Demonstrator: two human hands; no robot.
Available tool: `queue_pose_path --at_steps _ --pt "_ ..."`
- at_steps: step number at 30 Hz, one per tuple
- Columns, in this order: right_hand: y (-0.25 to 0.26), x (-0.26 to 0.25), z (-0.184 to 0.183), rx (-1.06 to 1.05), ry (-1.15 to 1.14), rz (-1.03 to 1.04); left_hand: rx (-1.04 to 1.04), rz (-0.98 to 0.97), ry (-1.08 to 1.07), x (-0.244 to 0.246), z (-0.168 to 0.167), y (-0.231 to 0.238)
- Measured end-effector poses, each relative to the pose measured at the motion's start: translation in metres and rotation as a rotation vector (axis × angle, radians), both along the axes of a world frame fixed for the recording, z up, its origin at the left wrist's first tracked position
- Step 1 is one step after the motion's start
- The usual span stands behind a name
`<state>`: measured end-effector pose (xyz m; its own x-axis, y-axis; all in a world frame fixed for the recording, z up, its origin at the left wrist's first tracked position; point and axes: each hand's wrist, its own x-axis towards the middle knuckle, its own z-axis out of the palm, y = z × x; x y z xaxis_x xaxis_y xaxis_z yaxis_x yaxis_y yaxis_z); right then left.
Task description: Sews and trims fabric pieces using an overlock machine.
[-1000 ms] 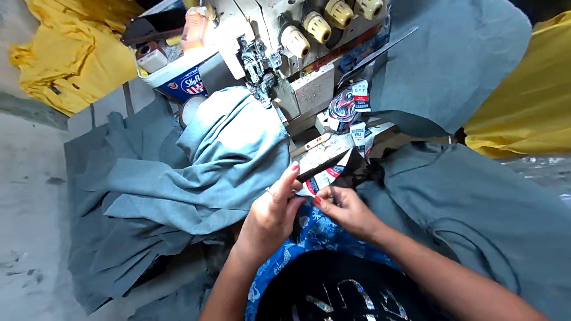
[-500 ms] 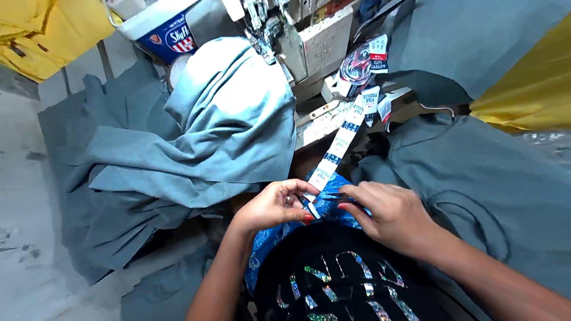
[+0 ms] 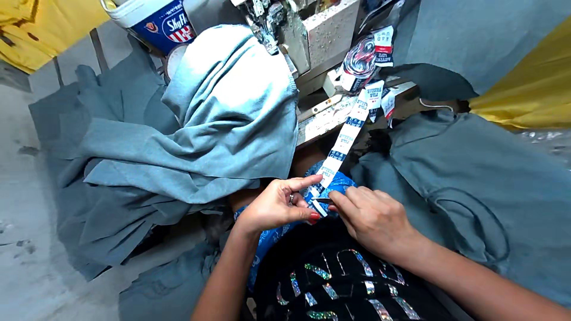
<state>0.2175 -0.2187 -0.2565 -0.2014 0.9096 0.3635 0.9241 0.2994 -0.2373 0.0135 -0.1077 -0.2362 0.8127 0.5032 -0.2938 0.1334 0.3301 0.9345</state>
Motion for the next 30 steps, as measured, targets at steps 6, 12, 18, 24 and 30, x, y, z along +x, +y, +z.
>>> queue_pose_path --at_steps 6,12,18,24,30 --pt "0.001 0.0 -0.002 -0.011 0.063 -0.013 -0.063 -0.019 -0.029 0.002 -0.002 -0.002" --pt "0.01 0.002 0.002 -0.512 1.202 0.034 0.641 0.361 -0.039 -0.002 0.002 -0.014" --pt "0.061 -0.026 0.01 -1.127 1.947 0.317 1.232 0.367 -0.132 -0.001 0.033 -0.005" --pt "0.083 -0.031 0.028 -0.625 1.657 0.237 1.047 0.524 -0.119 -0.011 0.021 0.001" --pt "0.083 -0.028 0.024 -0.402 1.39 0.213 0.77 0.536 -0.148 -0.005 0.011 0.006"
